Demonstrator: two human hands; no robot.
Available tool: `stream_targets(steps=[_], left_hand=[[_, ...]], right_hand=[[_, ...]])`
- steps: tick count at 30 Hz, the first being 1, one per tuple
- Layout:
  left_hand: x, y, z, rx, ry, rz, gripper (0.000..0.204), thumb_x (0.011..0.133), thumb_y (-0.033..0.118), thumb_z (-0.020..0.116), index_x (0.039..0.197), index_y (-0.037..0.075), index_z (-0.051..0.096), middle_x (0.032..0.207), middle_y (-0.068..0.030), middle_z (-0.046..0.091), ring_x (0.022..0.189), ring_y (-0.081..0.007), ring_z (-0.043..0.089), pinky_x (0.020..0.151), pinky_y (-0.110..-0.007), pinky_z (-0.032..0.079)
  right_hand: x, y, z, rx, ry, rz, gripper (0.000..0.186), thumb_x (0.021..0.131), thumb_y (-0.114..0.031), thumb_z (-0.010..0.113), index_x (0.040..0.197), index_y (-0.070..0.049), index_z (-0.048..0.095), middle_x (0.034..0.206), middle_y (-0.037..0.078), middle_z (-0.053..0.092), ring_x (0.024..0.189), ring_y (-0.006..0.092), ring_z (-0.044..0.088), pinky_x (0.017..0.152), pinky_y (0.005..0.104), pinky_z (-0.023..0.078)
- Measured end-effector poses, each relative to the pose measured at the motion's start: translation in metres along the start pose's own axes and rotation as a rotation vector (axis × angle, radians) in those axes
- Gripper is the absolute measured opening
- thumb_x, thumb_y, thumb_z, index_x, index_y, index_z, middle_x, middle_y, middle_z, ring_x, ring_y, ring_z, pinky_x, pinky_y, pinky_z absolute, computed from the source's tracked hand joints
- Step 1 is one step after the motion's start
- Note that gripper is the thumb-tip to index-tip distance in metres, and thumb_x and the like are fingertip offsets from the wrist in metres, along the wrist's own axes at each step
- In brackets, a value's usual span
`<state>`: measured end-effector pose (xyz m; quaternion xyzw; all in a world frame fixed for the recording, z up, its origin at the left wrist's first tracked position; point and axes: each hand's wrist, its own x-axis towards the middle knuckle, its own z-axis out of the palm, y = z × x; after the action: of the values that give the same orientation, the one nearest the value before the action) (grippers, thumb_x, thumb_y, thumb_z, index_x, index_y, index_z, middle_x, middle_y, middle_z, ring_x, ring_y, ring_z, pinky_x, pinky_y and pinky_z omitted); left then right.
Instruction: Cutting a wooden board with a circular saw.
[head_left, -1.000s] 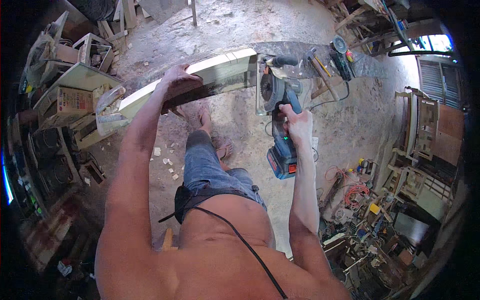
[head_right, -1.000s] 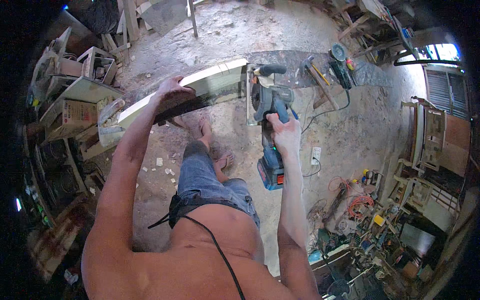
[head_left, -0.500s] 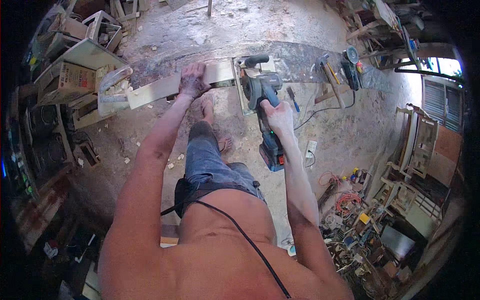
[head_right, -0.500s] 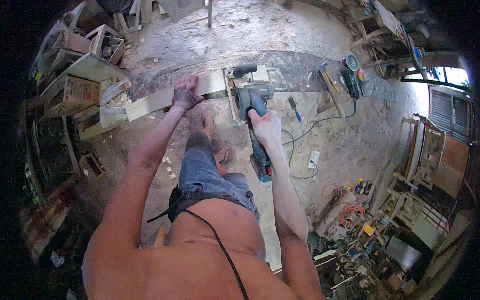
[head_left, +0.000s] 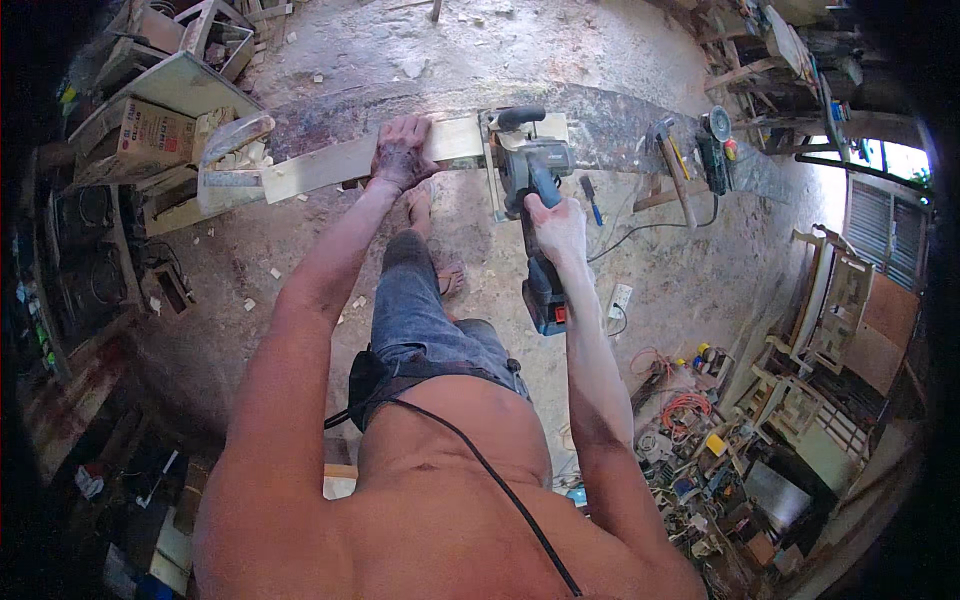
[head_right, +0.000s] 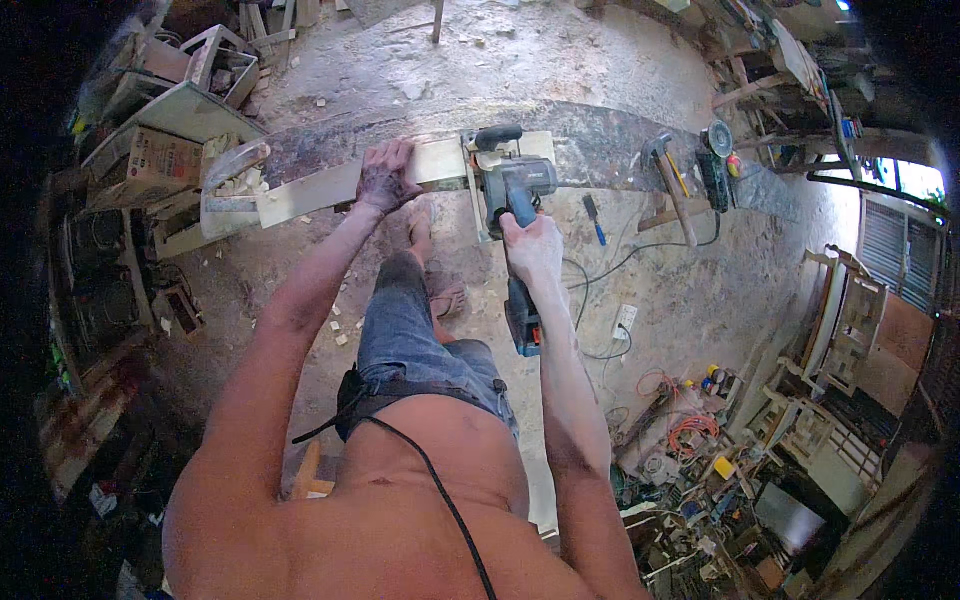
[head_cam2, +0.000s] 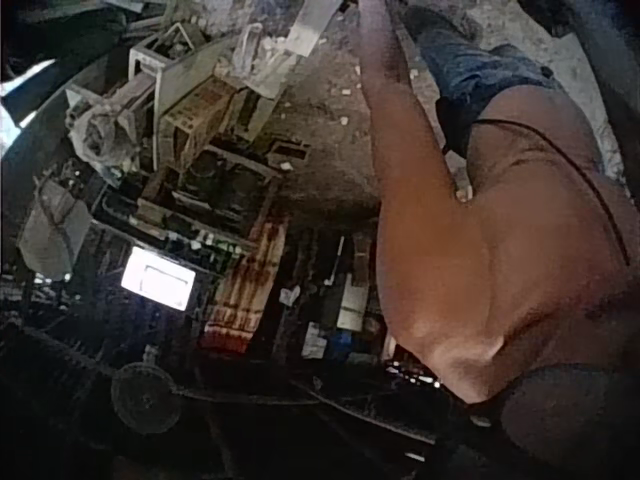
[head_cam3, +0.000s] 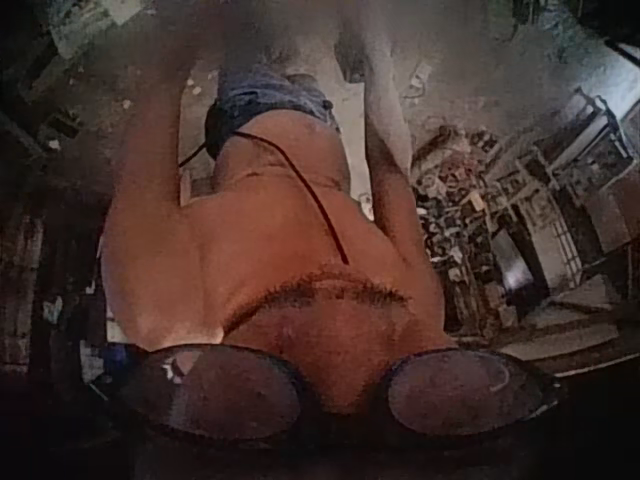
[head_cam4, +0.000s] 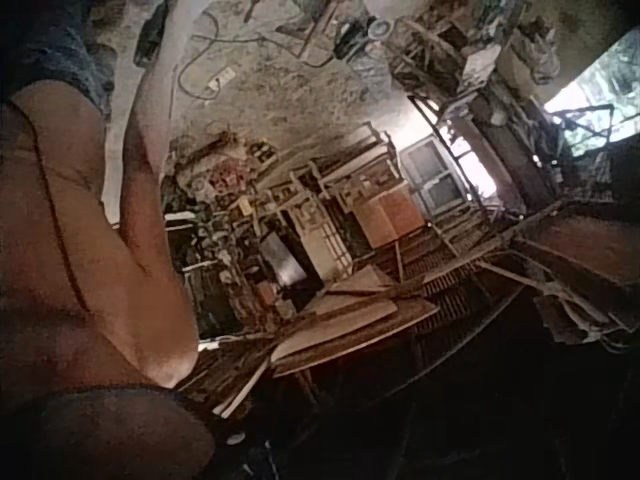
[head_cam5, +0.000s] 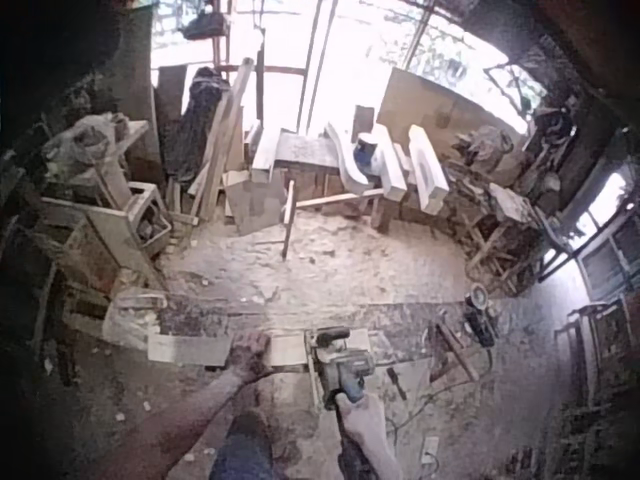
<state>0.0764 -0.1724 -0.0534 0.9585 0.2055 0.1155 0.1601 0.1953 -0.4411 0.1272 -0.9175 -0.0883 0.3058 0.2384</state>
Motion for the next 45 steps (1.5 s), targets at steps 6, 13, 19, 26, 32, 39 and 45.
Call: stream_targets(steps=[6, 13, 19, 26, 32, 39, 45], left_hand=[[0.000, -0.001, -0.002, -0.036, -0.014, 0.040, 0.084, 0.067, 0.062, 0.091, 0.129, 0.011, 0.065, 0.122, -0.0096, 0.068, 0.123, -0.0309, 0.064, 0.103, -0.053, 0.047], [-0.002, -0.004, 0.001, -0.085, 0.019, 0.037, 0.086, 0.069, 0.063, 0.090, 0.132, 0.010, 0.065, 0.126, -0.0102, 0.067, 0.125, -0.0311, 0.062, 0.103, -0.052, 0.047], [-0.002, -0.002, -0.002, -0.089, -0.011, 0.027, 0.086, 0.070, 0.060, 0.091, 0.134, 0.010, 0.064, 0.128, -0.0107, 0.066, 0.126, -0.0324, 0.062, 0.105, -0.052, 0.047], [0.012, 0.003, -0.012, -0.082, -0.079, 0.018, 0.089, 0.069, 0.061, 0.093, 0.137, 0.011, 0.065, 0.129, -0.0113, 0.068, 0.124, -0.0329, 0.065, 0.106, -0.052, 0.048], [0.091, -0.043, -0.026, -0.312, -0.601, -0.215, 0.098, 0.055, 0.073, 0.098, 0.124, 0.008, 0.074, 0.103, -0.0154, 0.076, 0.099, -0.0364, 0.074, 0.090, -0.050, 0.057], [0.129, -0.077, 0.001, -0.482, -0.943, -0.356, 0.096, 0.056, 0.078, 0.096, 0.121, 0.010, 0.080, 0.108, -0.0096, 0.078, 0.090, -0.0255, 0.069, 0.079, -0.039, 0.053], [0.128, -0.082, 0.004, -0.467, -0.873, -0.310, 0.093, 0.058, 0.078, 0.095, 0.121, 0.011, 0.081, 0.109, -0.0084, 0.077, 0.088, -0.0234, 0.067, 0.078, -0.038, 0.051]], right_hand=[[0.021, -0.009, -0.002, -0.031, 0.001, 0.017, 0.060, 0.090, -0.051, 0.072, 0.085, 0.009, 0.075, 0.076, 0.032, 0.071, 0.084, 0.0457, 0.078, 0.078, 0.0515, 0.059], [0.047, -0.029, -0.005, -0.063, 0.022, -0.056, 0.066, 0.087, -0.053, 0.072, 0.075, 0.013, 0.070, 0.069, 0.031, 0.068, 0.073, 0.0429, 0.075, 0.073, 0.0519, 0.057], [0.070, -0.043, -0.006, -0.104, 0.004, -0.071, 0.068, 0.087, -0.055, 0.071, 0.074, 0.012, 0.070, 0.071, 0.033, 0.068, 0.076, 0.0461, 0.075, 0.075, 0.0542, 0.056], [0.092, -0.075, -0.034, 0.179, 0.057, -0.122, 0.055, 0.091, -0.046, 0.077, 0.084, 0.009, 0.079, 0.070, 0.017, 0.073, 0.065, 0.0225, 0.069, 0.063, 0.0391, 0.053], [0.021, -0.048, -0.104, 0.227, 0.166, -0.185, 0.033, 0.095, -0.035, 0.080, 0.092, -0.003, 0.082, 0.067, -0.003, 0.063, 0.058, 0.0059, 0.053, 0.053, 0.0320, 0.040], [-0.078, 0.097, -0.103, 0.049, 0.261, 0.049, 0.034, 0.091, -0.031, 0.083, 0.092, 0.002, 0.076, 0.068, 0.002, 0.064, 0.063, 0.0122, 0.058, 0.060, 0.0381, 0.049], [-0.169, 0.298, -0.028, 0.135, 0.271, 0.269, 0.029, 0.090, -0.027, 0.079, 0.083, 0.000, 0.071, 0.066, 0.004, 0.066, 0.063, 0.0181, 0.067, 0.060, 0.0386, 0.051]])
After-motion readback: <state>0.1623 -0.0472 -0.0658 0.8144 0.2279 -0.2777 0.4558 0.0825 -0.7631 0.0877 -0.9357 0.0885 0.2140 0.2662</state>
